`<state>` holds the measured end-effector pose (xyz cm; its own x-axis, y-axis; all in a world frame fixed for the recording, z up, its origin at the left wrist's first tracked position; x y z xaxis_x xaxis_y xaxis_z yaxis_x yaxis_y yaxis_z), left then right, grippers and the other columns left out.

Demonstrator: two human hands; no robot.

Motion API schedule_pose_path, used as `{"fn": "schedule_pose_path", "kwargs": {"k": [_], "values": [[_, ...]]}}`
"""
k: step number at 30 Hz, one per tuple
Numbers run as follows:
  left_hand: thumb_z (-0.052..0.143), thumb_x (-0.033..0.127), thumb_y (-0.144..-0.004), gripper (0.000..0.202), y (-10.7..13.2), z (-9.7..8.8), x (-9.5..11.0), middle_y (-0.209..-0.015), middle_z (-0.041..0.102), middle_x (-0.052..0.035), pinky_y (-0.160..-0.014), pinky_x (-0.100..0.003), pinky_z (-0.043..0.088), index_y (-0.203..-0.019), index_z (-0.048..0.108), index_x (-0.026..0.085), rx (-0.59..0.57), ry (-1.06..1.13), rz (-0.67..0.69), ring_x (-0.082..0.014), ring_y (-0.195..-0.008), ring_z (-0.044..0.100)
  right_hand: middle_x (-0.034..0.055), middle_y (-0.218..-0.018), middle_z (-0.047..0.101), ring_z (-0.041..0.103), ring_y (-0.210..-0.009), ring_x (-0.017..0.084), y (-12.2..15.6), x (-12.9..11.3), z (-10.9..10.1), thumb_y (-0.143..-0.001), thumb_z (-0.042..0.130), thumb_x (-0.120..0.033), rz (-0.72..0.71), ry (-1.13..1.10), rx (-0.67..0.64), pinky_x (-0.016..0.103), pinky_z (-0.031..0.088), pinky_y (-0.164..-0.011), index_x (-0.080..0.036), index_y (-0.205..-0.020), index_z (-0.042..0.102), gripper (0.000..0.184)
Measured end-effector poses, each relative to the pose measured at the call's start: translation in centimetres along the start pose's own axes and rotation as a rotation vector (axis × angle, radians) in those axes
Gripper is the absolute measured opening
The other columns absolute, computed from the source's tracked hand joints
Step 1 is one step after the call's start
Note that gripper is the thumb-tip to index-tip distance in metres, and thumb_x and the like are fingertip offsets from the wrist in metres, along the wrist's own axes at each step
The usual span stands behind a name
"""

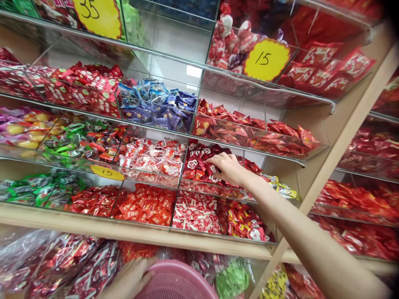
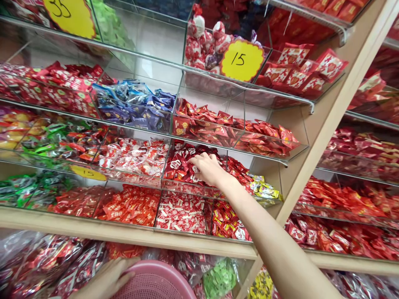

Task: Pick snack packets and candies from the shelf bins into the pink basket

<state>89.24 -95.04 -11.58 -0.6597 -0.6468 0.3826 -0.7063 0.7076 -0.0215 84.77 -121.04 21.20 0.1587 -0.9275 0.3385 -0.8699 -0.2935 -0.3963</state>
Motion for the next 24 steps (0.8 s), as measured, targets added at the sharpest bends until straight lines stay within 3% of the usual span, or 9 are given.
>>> {"fn": "schedule_pose_path", "kwargs": {"k": [6, 10, 16, 24], "values": [[0.034, 0.034, -0.089, 0.046, 0.0, 0.1, 0.1, -0.117, 0.063, -0.0103, -0.096, -0.037, 0.042, -0.129, 0.052, 0.021, -0.041, -0.030, -0.022, -0.0252, -0.109, 0.057, 0.0099, -0.114, 0.063, 0.049, -0.105, 0.027, 0.0, 0.9, 0.4, -0.077, 0.056, -0.019, 0.016, -0.116, 0.088, 0.045, 0.032, -0.086, -0.020, -0.125, 0.046, 0.049], [0.034, 0.033, -0.089, 0.045, -0.2, 0.2, 0.0, -0.117, 0.063, -0.0103, -0.095, -0.037, 0.042, -0.128, 0.052, 0.021, -0.037, -0.029, -0.015, -0.0254, -0.109, 0.057, 0.0060, -0.105, 0.066, 0.054, -0.098, 0.024, 0.1, 2.0, 0.5, -0.075, 0.059, -0.025, 0.138, -0.396, 0.218, 0.045, 0.035, -0.090, -0.021, -0.126, 0.045, 0.053], [0.034, 0.034, -0.089, 0.044, -0.2, 0.0, 0.2, -0.114, 0.065, -0.0092, -0.094, -0.036, 0.043, -0.127, 0.053, 0.024, -0.038, -0.034, -0.016, -0.0249, -0.108, 0.058, 0.0060, -0.097, 0.066, 0.059, -0.090, 0.019, -0.1, 3.1, 1.0, -0.069, 0.065, -0.032, 0.173, -0.805, 0.398, 0.038, 0.042, -0.089, -0.015, -0.122, 0.047, 0.058], [0.035, 0.035, -0.088, 0.044, -0.3, 0.6, -0.4, -0.115, 0.065, -0.0095, -0.093, -0.036, 0.043, -0.126, 0.054, 0.023, -0.010, -0.015, -0.002, -0.0252, -0.108, 0.058, 0.0058, -0.098, 0.066, 0.060, -0.095, 0.019, 0.4, 2.4, 0.7, -0.070, 0.068, -0.033, 0.145, -0.894, 0.517, 0.041, 0.041, -0.094, -0.016, -0.119, 0.049, 0.055]]}}
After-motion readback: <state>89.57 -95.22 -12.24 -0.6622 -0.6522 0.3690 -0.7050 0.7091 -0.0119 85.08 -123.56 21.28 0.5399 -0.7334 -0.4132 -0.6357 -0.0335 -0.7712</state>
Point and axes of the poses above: each hand's wrist, its own y-axis away from the middle knuckle, its own z-axis out of the palm, x = y × z, the point moved 3 cm from there along -y, towards the middle knuckle
